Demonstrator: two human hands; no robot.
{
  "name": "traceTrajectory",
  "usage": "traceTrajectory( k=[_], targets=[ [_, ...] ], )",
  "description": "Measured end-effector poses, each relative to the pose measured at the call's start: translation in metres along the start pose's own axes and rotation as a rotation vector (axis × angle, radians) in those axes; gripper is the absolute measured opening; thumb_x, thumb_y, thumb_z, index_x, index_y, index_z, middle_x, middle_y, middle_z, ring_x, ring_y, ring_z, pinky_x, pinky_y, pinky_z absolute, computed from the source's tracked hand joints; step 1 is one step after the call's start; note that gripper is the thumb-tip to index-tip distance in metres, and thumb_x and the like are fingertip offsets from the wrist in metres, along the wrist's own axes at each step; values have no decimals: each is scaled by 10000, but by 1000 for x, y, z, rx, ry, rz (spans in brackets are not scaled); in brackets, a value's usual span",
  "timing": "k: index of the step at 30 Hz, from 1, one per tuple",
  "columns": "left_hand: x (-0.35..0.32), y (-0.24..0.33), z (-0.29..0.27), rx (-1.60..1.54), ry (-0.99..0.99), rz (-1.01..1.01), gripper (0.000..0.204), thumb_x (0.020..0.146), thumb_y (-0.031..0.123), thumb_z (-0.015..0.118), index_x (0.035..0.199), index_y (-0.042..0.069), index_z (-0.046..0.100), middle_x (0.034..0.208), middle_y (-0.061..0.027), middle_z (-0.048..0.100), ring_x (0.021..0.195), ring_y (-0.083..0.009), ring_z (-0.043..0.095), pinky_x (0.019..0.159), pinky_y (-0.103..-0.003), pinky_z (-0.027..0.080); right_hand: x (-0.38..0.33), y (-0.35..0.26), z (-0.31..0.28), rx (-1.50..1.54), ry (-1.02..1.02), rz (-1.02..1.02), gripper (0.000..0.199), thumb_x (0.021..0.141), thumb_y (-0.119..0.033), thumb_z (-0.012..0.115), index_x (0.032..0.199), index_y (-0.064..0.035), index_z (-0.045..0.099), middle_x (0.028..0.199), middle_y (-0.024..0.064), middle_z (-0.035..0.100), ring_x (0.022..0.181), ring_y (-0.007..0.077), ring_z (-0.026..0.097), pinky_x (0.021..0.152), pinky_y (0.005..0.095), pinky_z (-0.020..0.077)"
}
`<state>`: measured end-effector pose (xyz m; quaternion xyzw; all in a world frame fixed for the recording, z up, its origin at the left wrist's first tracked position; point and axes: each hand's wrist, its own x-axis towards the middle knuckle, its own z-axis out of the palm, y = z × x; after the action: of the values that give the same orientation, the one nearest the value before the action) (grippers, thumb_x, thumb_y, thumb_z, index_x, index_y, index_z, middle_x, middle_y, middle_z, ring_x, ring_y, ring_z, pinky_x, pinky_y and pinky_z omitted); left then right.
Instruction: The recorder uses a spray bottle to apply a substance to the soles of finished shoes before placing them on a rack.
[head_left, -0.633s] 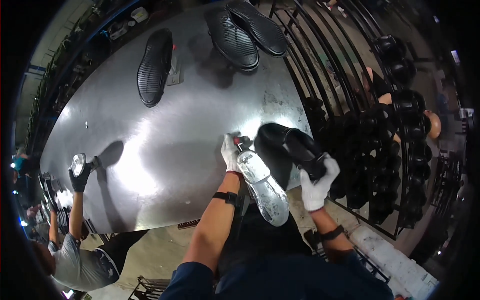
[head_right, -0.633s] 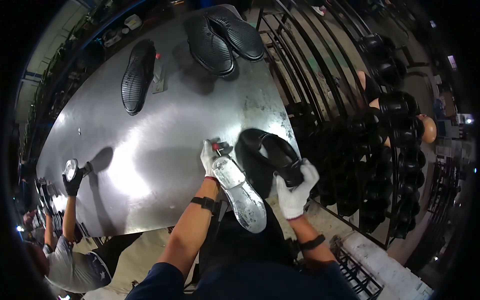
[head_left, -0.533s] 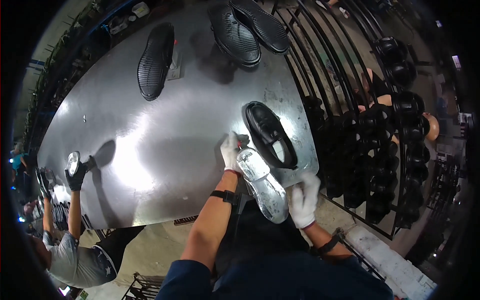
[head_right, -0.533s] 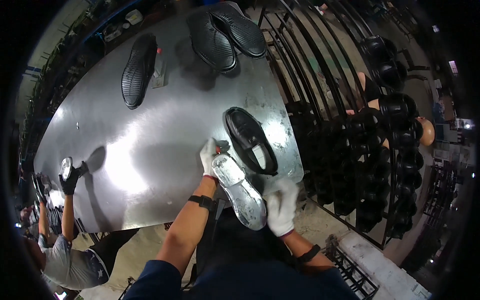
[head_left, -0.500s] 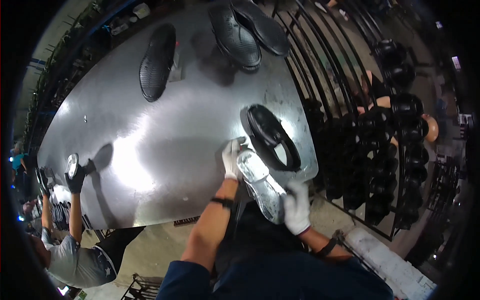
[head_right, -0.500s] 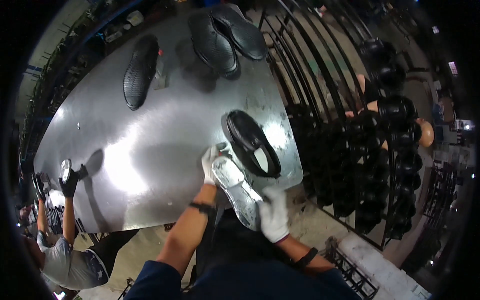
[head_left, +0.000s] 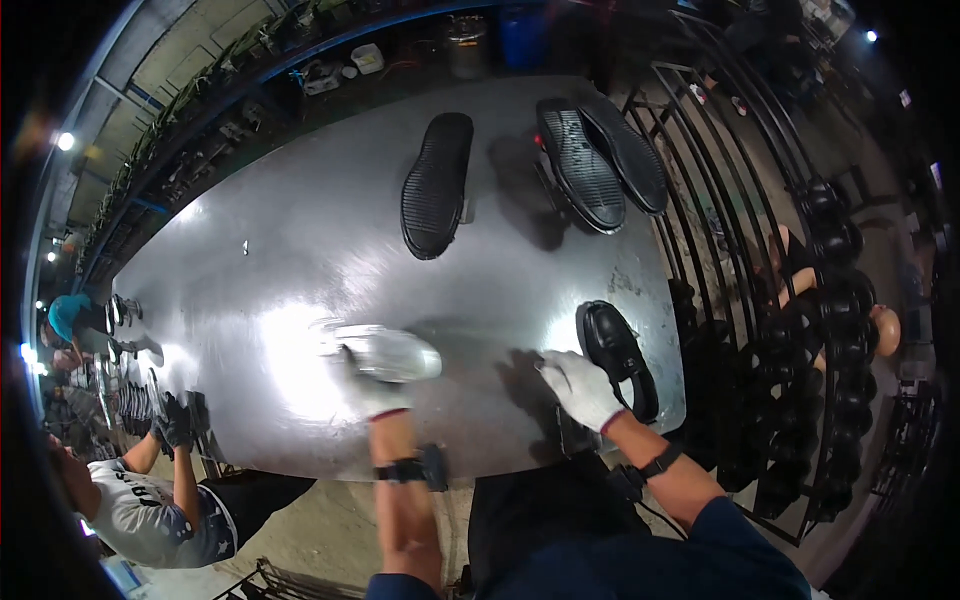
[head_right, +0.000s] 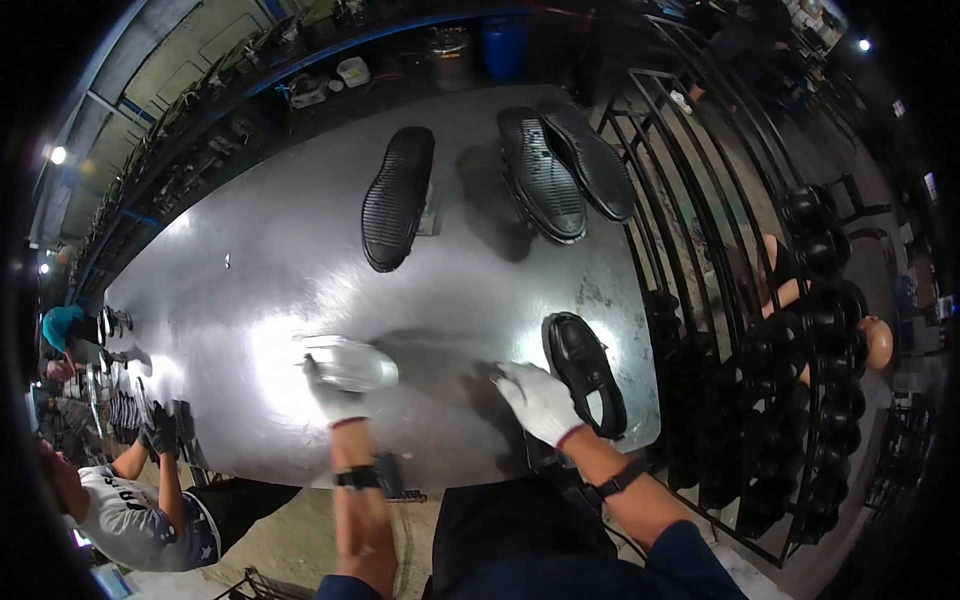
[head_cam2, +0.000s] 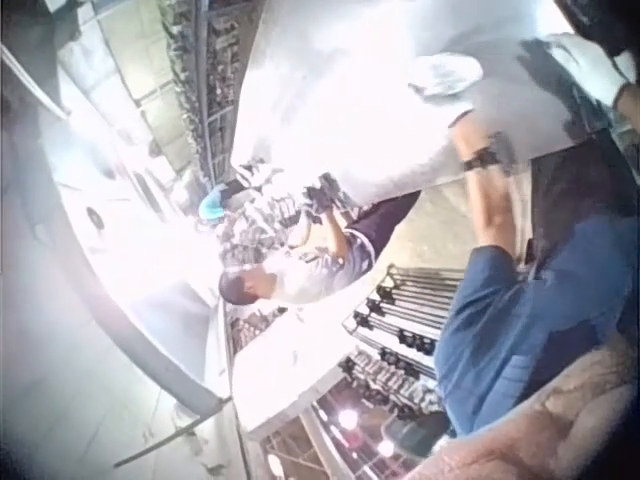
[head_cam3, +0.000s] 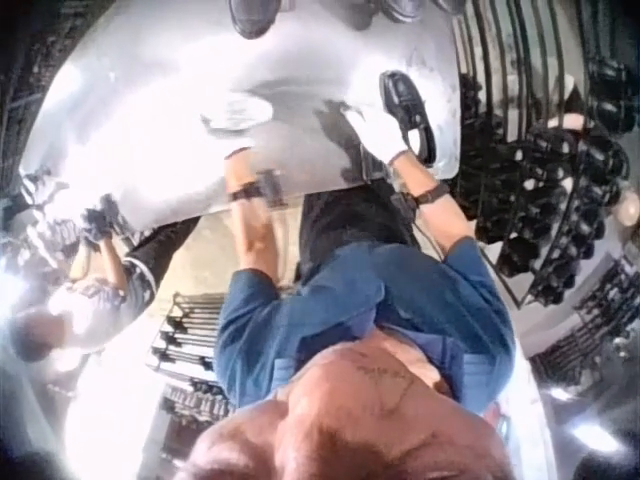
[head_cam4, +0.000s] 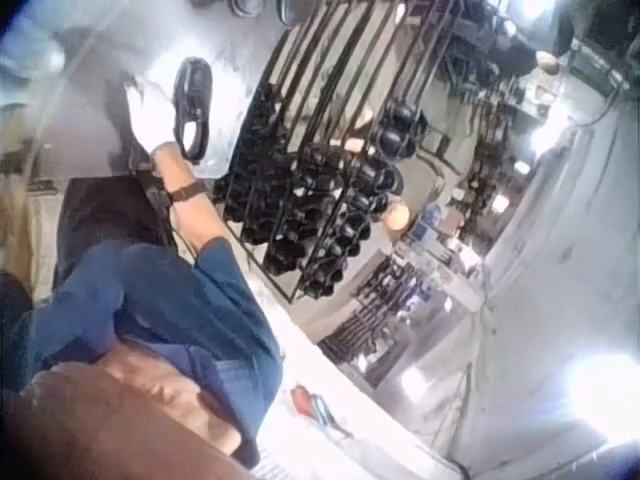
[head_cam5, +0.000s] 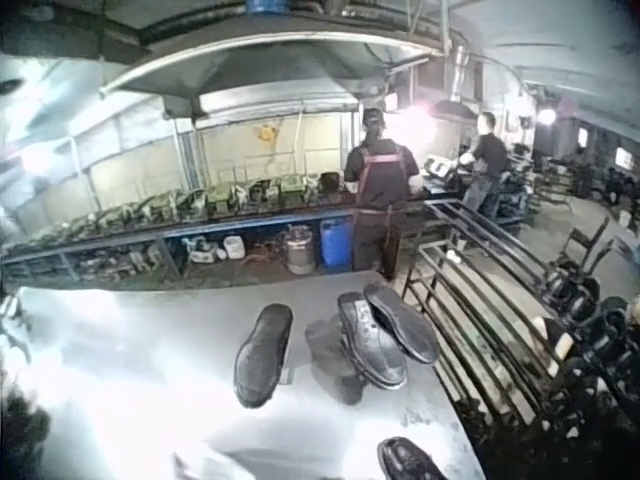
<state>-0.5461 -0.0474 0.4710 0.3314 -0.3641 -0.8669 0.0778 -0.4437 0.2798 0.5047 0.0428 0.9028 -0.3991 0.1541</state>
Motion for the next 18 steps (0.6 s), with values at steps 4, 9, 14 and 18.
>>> traceTrajectory(
  k=[4, 9, 14, 18],
  targets=[
    [64, 87, -43, -136, -63, 250, 535, 1047, 476, 573, 1343, 30, 573, 1282, -146, 658, 1194, -297, 651, 1027, -490, 558, -21, 78, 34, -14, 112, 193, 453, 1047, -342, 575, 1393, -52, 619, 1150, 216, 713, 1108, 387, 689, 953, 472, 551],
    [65, -7, 104, 679, -325, 231, 790, 1076, 326, 610, 1663, 2, 192, 1496, -241, 557, 1275, -340, 653, 993, -465, 613, -21, 107, 44, 134, 115, 369, 701, 973, -248, 691, 1596, -84, 415, 1101, 212, 710, 1012, 410, 704, 935, 475, 544],
    [104, -23, 198, 540, -596, -153, 659, 927, 228, 800, 1475, -25, 538, 1321, -179, 670, 1147, -276, 699, 916, -385, 604, -18, 135, 58, 382, 156, 271, 705, 1009, -203, 684, 1626, -33, 386, 945, 44, 593, 863, 159, 577, 833, 308, 511],
    [2, -100, 188, 427, -398, 61, 682, 935, 226, 796, 1492, -46, 511, 1382, -165, 660, 1262, -262, 632, 1104, -365, 478, -22, 157, 55, 791, 106, 386, 645, 1058, -291, 662, 1578, 14, 435, 1071, 34, 653, 894, 111, 587, 802, 272, 513]
  ],
)
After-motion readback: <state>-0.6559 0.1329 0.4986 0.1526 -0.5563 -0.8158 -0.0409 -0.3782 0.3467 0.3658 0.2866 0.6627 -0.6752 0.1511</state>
